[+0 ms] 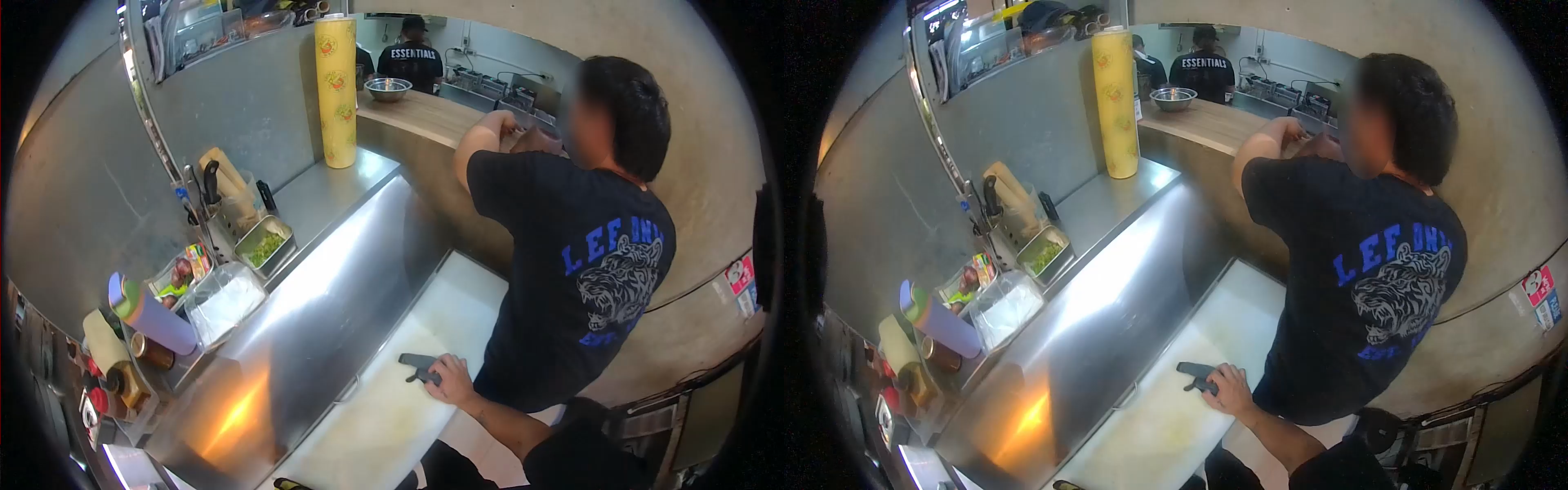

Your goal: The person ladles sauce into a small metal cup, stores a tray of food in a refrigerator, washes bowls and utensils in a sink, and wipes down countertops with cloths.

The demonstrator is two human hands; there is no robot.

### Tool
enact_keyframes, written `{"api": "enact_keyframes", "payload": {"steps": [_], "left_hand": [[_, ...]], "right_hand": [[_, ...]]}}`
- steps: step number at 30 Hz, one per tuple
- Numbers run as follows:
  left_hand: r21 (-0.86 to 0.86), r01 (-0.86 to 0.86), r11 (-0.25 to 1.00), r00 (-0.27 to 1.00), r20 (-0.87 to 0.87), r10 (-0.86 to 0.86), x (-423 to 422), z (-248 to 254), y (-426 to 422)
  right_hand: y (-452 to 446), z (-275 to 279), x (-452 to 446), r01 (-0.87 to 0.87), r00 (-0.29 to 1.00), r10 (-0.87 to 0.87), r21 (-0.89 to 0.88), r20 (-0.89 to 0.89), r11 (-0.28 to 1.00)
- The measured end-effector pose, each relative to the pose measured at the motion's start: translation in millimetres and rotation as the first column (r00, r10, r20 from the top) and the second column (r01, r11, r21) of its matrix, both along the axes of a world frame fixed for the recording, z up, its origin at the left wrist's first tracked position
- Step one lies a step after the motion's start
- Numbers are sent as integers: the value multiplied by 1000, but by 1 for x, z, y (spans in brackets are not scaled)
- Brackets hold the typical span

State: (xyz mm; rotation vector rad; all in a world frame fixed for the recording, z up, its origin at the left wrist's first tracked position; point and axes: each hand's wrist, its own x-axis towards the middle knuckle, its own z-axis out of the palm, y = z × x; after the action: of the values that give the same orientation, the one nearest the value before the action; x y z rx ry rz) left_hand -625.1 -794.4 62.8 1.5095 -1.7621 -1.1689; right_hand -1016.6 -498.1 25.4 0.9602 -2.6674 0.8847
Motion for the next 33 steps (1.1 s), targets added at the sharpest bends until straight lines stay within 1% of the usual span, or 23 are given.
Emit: {"api": "enact_keyframes", "payload": {"steps": [3, 4, 5, 6, 7, 8, 9, 11, 12, 13, 14, 15, 16, 17, 18, 19, 20, 21, 22, 24, 27, 30, 33], "left_hand": [[447, 162, 880, 934, -358, 10, -46, 35, -9], [626, 143, 766, 917, -376, 135, -74, 50, -6], [706, 344, 619, 861, -500, 91, -83, 34, -14], [775, 388, 499, 842, -518, 151, -99, 19, -17], [726, 414, 549, 800, -578, 161, -145, 46, -2], [677, 423, 602, 813, -577, 78, -183, 58, 6], [631, 540, 557, 682, -716, 149, -238, 116, 23], [316, 522, 793, 677, -719, -158, -318, 154, 27], [97, 526, 845, 654, -681, -329, -355, 163, 22], [34, 505, 863, 623, -706, -336, -394, 185, 24], [-158, 490, 857, 596, -657, -462, -428, 196, 20], [-230, 467, 854, 601, -625, -497, -462, 201, 18], [-437, 393, 809, 620, -524, -584, -504, 186, 5], [-676, 431, 598, 653, -224, -724, -537, 196, -5], [-822, 475, 314, 661, 98, -744, -568, 203, -16], [-799, 565, 208, 582, 206, -787, -598, 180, -32], [-664, 731, 156, 554, 444, -705, -629, 157, -43], [-484, 864, 141, 464, 656, -595, -647, 152, -43], [-487, 861, 147, 469, 648, -600, -658, 145, -41], [-558, 829, 37, 468, 656, -592, -683, 152, -27], [-700, 713, -39, 576, 617, -536, -740, 120, -28], [-716, 698, -15, 629, 622, -466, -780, 101, -33], [-704, 710, 7, 616, 618, -488, -772, 98, -38]], "right_hand": [[3, -8, -5, 8, 1000, -9, 57, 29, 998], [3, -7, -4, 4, 1000, -6, 47, 29, 999], [5, -4, -5, -5, 1000, 4, 40, 29, 999], [6, -5, -6, -16, 999, 14, 39, 46, 999], [5, -6, -9, -12, 998, 10, 25, 54, 1000], [6, -7, -11, -9, 998, 8, 15, 63, 1000], [8, -9, -15, -19, 997, 18, 14, 69, 1000], [9, -13, -16, -9, 996, 10, -12, 87, 1000], [9, -15, -17, -11, 996, 13, -24, 93, 1000], [11, -16, -18, -20, 996, 24, -37, 91, 999], [11, -16, -20, -18, 995, 22, -39, 94, 999], [13, -17, -21, -10, 995, 14, -40, 101, 999], [15, -18, -20, -15, 996, 19, -48, 89, 999], [15, -19, -18, -2, 996, 7, -59, 91, 998], [16, -19, -22, -5, 996, 10, -56, 88, 998], [16, -18, -23, -9, 996, 13, -51, 90, 999], [16, -15, -24, -6, 996, 11, -53, 94, 999], [16, -17, -20, -2, 995, 6, -47, 98, 999], [18, -21, -18, -8, 993, 13, -44, 115, 999], [16, -21, -25, -8, 990, 13, -33, 139, 999], [16, -19, -23, -7, 987, 14, -47, 160, 999], [15, -21, -26, -8, 987, 11, -23, 159, 1000], [13, -21, -17, -10, 989, 10, -4, 149, 1000]]}}
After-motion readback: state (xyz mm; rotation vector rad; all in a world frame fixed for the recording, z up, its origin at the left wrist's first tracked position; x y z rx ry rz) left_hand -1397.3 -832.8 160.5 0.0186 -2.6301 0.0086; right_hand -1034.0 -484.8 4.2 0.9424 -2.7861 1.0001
